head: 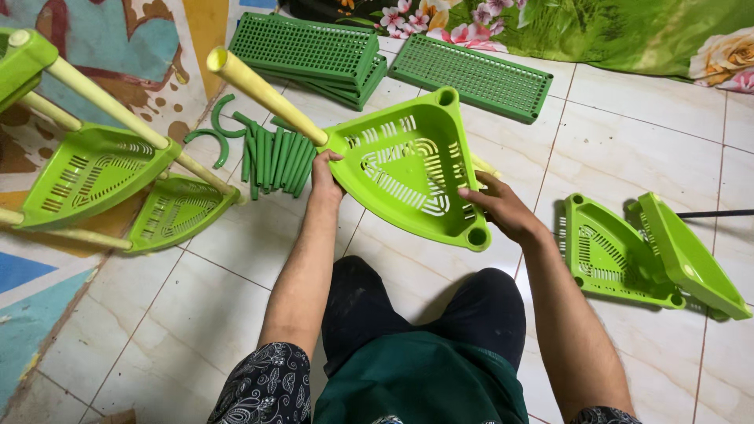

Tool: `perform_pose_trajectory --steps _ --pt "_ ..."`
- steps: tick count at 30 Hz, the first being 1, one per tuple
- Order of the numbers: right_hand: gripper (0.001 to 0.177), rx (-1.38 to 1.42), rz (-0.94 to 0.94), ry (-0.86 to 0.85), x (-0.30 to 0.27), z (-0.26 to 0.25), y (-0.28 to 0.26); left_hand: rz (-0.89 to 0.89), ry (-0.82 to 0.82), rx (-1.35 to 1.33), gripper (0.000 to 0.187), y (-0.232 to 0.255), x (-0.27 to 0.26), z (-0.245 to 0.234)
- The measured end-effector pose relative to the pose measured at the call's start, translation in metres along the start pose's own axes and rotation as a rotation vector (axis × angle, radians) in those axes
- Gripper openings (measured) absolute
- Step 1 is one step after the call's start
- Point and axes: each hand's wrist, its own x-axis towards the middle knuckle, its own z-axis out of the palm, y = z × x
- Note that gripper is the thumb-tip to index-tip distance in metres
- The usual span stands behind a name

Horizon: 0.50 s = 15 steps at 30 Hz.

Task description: The person assembles a green plastic corner shelf unit by inserting yellow poles into triangular basket sections and stacking them vertically. They connect the components by hand, aligning the poles with the basket holes and securing the structure.

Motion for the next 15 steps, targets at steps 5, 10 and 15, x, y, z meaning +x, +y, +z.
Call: perform_pose_trajectory --steps 5,10,15 --pt "0.052 0.218 -0.136 0.03 0.012 0.016 0.031 -0.053 -0.033 0.027 0.048 -0.003 -0.018 0.021" --pt "0.036 0.359 -0.124 0.074 0.052 0.029 0.062 -0.037 -0.092 0.093 0.045 -0.03 -0.071 0.032" --pt "0.06 0.21 -0.035 0.017 0.095 0.047 0.11 -0.031 0.141 0.158 0.052 -0.04 -0.08 -0.007"
